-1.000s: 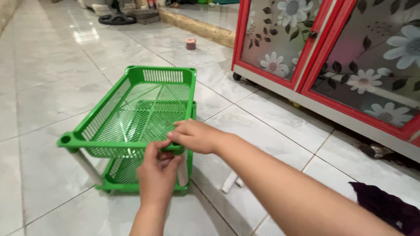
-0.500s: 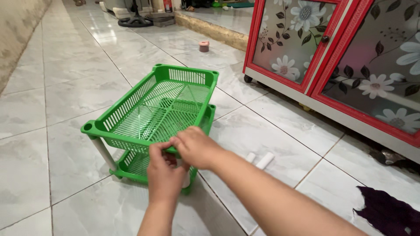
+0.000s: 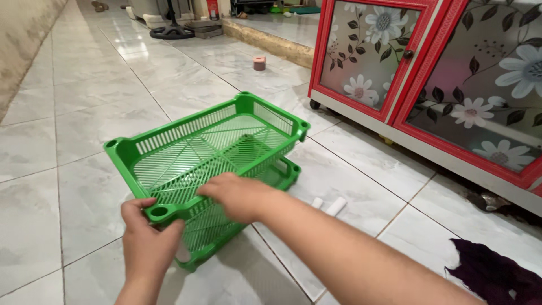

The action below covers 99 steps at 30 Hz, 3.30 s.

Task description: The person assembles a two-tier green plastic storage basket by inserting white cylindrical connectors into the corner holes of the basket trays. They align the trays and push the connectors through to secure the structure, then lift and rotate the assembled unit to check stability.

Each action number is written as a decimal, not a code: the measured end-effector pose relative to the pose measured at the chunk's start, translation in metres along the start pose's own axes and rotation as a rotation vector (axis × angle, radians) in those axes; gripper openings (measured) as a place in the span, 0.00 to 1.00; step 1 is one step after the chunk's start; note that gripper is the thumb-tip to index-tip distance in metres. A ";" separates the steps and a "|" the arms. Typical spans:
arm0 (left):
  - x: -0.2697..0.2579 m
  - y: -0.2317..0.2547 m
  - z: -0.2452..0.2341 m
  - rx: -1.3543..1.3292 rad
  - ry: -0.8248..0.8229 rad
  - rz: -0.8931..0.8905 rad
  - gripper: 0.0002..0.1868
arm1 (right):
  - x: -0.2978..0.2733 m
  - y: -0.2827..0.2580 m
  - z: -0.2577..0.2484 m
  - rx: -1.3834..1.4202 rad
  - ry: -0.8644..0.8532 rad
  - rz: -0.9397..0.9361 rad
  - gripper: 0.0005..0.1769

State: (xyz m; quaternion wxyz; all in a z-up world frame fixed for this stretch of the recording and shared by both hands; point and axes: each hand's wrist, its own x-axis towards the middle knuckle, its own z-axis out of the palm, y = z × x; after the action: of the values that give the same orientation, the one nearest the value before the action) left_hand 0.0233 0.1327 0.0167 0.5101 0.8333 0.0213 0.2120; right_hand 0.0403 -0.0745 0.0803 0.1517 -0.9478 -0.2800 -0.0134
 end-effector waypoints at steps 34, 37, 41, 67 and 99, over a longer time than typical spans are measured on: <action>0.022 0.043 0.121 0.684 -0.226 0.548 0.08 | -0.039 0.062 -0.029 -0.127 -0.084 0.366 0.30; 0.019 0.052 0.115 0.828 -0.238 0.488 0.11 | -0.049 0.080 -0.027 -0.284 0.057 0.344 0.15; 0.011 0.076 0.113 0.771 -0.220 0.412 0.19 | -0.050 0.100 -0.021 -0.403 0.237 0.370 0.20; -0.014 0.161 0.227 0.735 -0.457 0.587 0.16 | -0.113 0.233 0.007 1.010 0.474 0.188 0.33; -0.024 0.132 0.249 0.701 -0.179 0.912 0.14 | -0.172 0.229 0.080 0.361 0.092 0.570 0.17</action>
State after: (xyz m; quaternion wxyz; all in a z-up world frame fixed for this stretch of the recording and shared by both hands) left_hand 0.0710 -0.1461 0.0252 0.0609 0.8920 -0.3142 0.3192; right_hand 0.0133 -0.3239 -0.0787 0.3270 -0.9443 0.0056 0.0365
